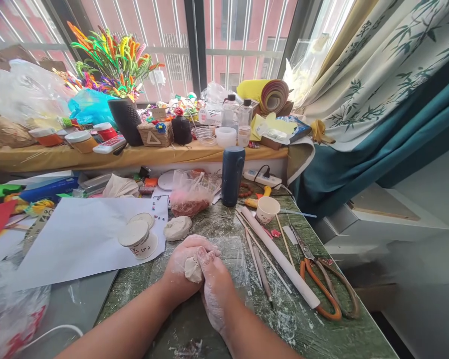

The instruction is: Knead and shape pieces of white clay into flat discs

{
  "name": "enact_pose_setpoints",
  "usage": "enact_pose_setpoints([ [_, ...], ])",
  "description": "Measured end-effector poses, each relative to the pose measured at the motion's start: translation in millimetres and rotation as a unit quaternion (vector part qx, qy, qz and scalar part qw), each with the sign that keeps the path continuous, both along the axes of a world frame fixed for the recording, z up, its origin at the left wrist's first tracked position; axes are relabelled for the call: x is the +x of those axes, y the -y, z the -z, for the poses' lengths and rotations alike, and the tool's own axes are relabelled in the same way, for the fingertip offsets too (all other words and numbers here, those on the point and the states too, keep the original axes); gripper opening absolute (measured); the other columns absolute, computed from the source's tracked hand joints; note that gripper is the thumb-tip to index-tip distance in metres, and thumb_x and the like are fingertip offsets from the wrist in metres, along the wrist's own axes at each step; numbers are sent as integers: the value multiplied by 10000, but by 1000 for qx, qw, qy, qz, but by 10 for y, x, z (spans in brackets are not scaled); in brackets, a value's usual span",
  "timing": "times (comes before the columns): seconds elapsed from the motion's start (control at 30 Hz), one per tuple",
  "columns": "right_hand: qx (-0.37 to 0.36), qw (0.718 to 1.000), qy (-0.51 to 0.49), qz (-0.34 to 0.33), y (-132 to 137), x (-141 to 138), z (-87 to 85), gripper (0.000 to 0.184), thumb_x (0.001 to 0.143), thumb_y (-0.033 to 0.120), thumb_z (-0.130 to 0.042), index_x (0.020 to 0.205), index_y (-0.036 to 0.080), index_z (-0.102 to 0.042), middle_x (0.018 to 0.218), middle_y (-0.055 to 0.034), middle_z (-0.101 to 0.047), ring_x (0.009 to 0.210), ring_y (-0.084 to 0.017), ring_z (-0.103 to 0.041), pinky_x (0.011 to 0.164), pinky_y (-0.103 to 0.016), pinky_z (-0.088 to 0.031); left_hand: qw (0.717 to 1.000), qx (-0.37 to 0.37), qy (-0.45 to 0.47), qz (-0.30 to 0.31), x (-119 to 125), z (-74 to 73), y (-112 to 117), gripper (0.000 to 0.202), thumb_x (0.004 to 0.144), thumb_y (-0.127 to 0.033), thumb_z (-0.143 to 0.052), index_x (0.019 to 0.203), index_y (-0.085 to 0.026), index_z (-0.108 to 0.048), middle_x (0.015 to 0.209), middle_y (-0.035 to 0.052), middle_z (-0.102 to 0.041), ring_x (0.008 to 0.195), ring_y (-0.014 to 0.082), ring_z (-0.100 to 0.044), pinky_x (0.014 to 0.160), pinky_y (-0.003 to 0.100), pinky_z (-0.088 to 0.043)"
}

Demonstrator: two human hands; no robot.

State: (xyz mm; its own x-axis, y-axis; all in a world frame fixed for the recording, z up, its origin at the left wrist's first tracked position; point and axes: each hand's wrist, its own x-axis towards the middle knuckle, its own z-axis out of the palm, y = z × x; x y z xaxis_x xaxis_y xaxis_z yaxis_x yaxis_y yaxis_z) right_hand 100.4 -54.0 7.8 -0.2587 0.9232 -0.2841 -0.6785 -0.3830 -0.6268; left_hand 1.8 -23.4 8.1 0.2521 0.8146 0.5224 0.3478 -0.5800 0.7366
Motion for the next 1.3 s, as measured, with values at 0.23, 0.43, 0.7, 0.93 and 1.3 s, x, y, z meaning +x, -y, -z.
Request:
enact_pose_setpoints([
  [0.23,31,999,3,-19,29,7,72,447,783,541,-776,1083,211,-739,1016,-69,-782,1107,-306,-673,1005,-434,-503,999,-15,-39,-3,27,-32,-6,166,865,-227,-626,756,-213,-749,795,42,-775,778,192,-716,775,332,-586],
  [0.43,55,997,50,-18,54,71,6,473,802,472,-792,1185,207,-706,1090,-73,-766,1136,-297,-659,1057,-429,-457,999,-2,-37,21,44,-135,-9,195,837,-226,-650,643,-212,-671,735,38,-754,685,188,-692,729,332,-570],
  [0.7,64,996,20,-56,28,50,127,525,784,530,-768,1212,232,-708,1127,-78,-765,1261,-328,-597,1110,-486,-426,998,-50,-34,-10,16,17,-56,257,905,-235,-596,669,-246,-697,705,-4,-733,668,179,-686,670,317,-572],
  [0.93,76,993,88,-26,52,36,148,521,813,448,-761,1273,218,-678,1199,-76,-745,1294,-304,-582,1182,-465,-353,994,-105,17,9,41,56,-72,296,934,-295,-604,666,-219,-703,710,16,-717,644,158,-672,618,273,-556],
  [1.3,66,989,124,-39,29,76,134,478,799,562,-773,1141,229,-761,1244,-86,-741,1414,-302,-486,1222,-462,-282,963,-252,86,-46,94,-68,-1,308,923,-396,-599,680,-210,-636,680,36,-733,614,184,-683,591,302,-565],
])
